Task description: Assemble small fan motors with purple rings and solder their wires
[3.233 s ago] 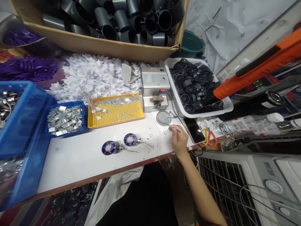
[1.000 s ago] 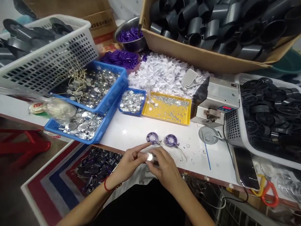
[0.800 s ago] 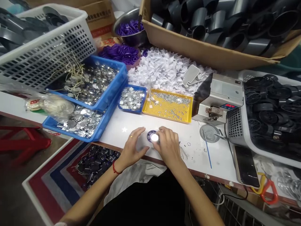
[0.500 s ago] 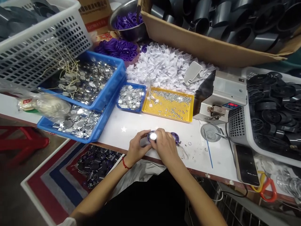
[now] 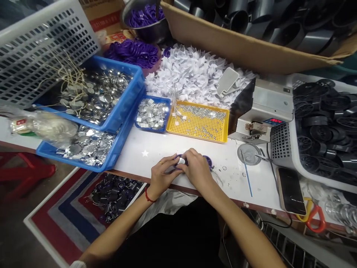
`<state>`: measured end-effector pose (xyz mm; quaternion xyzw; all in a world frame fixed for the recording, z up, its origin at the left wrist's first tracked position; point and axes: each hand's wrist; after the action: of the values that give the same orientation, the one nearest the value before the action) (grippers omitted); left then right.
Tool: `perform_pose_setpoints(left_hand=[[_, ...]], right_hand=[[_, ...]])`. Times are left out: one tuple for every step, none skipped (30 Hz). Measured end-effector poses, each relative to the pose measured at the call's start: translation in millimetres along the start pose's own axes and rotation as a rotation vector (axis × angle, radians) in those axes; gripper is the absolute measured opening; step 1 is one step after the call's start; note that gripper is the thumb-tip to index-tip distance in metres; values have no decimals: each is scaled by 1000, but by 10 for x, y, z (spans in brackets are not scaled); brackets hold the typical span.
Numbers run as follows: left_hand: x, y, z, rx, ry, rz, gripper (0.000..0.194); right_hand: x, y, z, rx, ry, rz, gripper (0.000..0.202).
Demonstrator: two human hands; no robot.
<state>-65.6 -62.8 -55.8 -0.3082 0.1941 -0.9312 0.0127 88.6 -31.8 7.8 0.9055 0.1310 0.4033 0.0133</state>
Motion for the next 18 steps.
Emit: perform_pose_setpoints(left_hand=[[5, -5, 3, 5, 4, -7, 38], [11, -12, 4, 13, 6, -16, 38], [18, -20, 4, 22, 9, -25, 38], [25, -28, 2, 29, 11, -30, 39], [30, -34, 0, 39, 13, -32, 38], [32, -35, -2, 49, 13, -31, 38], [29, -31, -2, 60, 14, -32, 38], [19, -19, 3, 72, 18, -36, 38], [3, 2, 14, 86, 23, -46, 38], [-19, 30, 33, 104, 30, -64, 38], [-42, 62, 60, 126, 37, -84, 39], [-59, 91, 93, 153, 42, -104, 38], [-58, 110, 128, 185, 40, -124, 37], [-27, 110, 162, 217, 29, -145, 34], [49, 81, 187, 224, 19, -192, 31], [179, 16, 197, 203, 8, -262, 29], [368, -90, 186, 170, -20, -318, 28], [611, -237, 147, 91, -57, -412, 27]], right_hand=[[41, -52, -22, -30, 15, -28, 18], [86, -107, -41, -51, 36, -56, 21], [134, -164, -58, -68, 54, -88, 23], [181, -220, -74, -84, 63, -126, 23], [225, -272, -90, -101, 64, -170, 22], [263, -320, -109, -116, 62, -219, 21], [291, -362, -132, -128, 70, -270, 20], [307, -396, -160, -136, 99, -322, 19], [309, -422, -196, -133, 153, -363, 16], [296, -440, -237, -120, 227, -389, 15], [270, -452, -284, -96, 305, -398, 14], [235, -457, -334, -62, 373, -388, 13], [196, -459, -386, -27, 429, -363, 13], [156, -458, -438, 5, 470, -339, 13], [120, -458, -488, 31, 502, -326, 14], [91, -460, -534, 51, 531, -330, 17], [71, -464, -575, 68, 556, -342, 19], [60, -471, -610, 80, 578, -364, 23]])
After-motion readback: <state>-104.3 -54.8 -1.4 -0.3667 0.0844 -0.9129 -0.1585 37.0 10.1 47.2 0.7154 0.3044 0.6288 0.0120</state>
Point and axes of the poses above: each hand's wrist, its own y-axis away from the middle knuckle, its own x-axis out of the back of the hand, z = x × y, and after that the axes turned 11 degrees about -y, right-handed
